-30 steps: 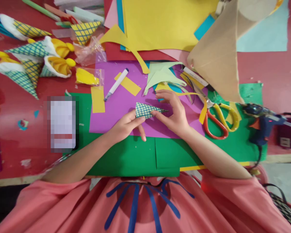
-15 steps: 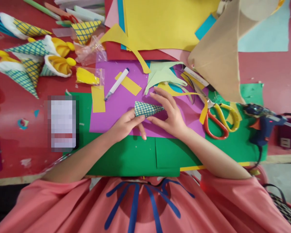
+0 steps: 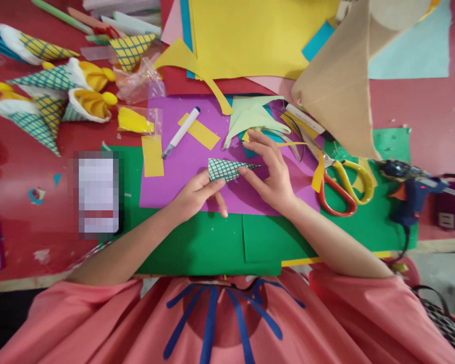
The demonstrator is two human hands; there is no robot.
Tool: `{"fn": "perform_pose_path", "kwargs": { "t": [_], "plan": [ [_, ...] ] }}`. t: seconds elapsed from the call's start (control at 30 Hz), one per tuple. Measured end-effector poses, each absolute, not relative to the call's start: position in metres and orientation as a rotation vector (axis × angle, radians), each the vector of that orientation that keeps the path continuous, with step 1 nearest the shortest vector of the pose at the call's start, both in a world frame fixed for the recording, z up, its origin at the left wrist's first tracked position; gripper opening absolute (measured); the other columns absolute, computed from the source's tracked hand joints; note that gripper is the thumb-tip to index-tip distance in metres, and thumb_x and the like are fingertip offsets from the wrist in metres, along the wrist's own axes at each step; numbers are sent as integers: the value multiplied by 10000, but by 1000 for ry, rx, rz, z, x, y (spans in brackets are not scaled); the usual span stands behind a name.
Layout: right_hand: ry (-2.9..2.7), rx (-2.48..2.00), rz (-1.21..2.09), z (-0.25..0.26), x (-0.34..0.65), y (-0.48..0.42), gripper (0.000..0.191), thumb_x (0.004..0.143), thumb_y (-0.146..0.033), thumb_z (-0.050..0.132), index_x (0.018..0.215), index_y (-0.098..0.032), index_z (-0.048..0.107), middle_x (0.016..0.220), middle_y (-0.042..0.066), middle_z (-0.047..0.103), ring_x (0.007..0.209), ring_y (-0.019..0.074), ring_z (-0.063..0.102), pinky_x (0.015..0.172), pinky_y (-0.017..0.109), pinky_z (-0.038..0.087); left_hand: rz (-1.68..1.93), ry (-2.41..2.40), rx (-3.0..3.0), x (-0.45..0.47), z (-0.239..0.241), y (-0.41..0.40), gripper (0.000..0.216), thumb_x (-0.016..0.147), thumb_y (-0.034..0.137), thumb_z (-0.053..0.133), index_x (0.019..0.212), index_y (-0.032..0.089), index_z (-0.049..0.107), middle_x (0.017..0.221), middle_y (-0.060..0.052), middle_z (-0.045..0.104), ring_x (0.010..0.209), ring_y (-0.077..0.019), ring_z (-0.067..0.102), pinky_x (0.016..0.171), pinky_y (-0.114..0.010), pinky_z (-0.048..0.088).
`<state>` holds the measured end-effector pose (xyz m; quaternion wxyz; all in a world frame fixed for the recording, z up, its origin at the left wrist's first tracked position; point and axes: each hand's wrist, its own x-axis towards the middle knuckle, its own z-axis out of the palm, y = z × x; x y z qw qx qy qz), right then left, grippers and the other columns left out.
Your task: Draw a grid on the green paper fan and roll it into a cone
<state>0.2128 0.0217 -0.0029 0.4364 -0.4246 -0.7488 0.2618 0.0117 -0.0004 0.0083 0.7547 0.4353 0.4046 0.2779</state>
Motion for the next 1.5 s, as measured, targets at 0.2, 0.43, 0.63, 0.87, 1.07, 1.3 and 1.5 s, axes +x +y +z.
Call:
{"fn": "perform_pose_path", "kwargs": {
  "t": [0.2,0.43,0.63,0.87,1.07,1.3,1.5],
  "plan": [
    [-1666,-1090,571,1,220,23,132,907,-238,511,988,-239,615,1168,60,635,1133,195,586,996,427,470,649,881,875,12,11,1,355,895,322,538,1187,126,488,507,48,618,405,-137,618,504,-257,556],
    [-1704,-1038,638,4,219,21,155,919,-235,484,811,-208,592,1127,48,645,1035,174,620,906,382,517,669,889,816,12,12,3,346,867,318,569,1138,118,490,490,43,620,391,-137,609,478,-238,537],
    [-1758,-1074,669,3,219,21,122,886,-273,539,947,-249,642,1219,58,606,1160,231,569,991,479,477,692,878,817,12,10,3,360,873,327,557,1162,123,492,495,27,633,412,-142,617,496,-248,548],
    [-1865,-1057,640,-2,219,19,149,855,-269,578,962,-286,680,1270,45,590,1198,241,549,1028,526,449,653,885,858,11,11,2,406,874,367,556,1195,125,499,518,19,635,424,-155,625,502,-274,548],
    [-1932,-946,489,-1,220,20,129,837,-181,588,927,-243,656,1239,81,600,1155,225,580,957,459,514,644,891,853,11,12,2,422,877,333,540,1226,105,474,505,31,620,413,-152,618,501,-270,542],
    [-1790,-995,873,3,219,21,82,881,-277,552,882,-216,607,1263,70,571,1179,224,562,992,455,489,667,896,871,10,8,2,353,874,328,551,1168,137,510,530,29,641,401,-150,614,496,-277,548],
    [-1492,-1118,953,-8,222,28,217,965,-382,347,966,-246,516,1200,69,557,1058,179,607,929,396,508,739,918,860,10,10,2,275,856,338,561,1056,149,558,491,34,629,411,-142,611,526,-279,554]
  ]
}}
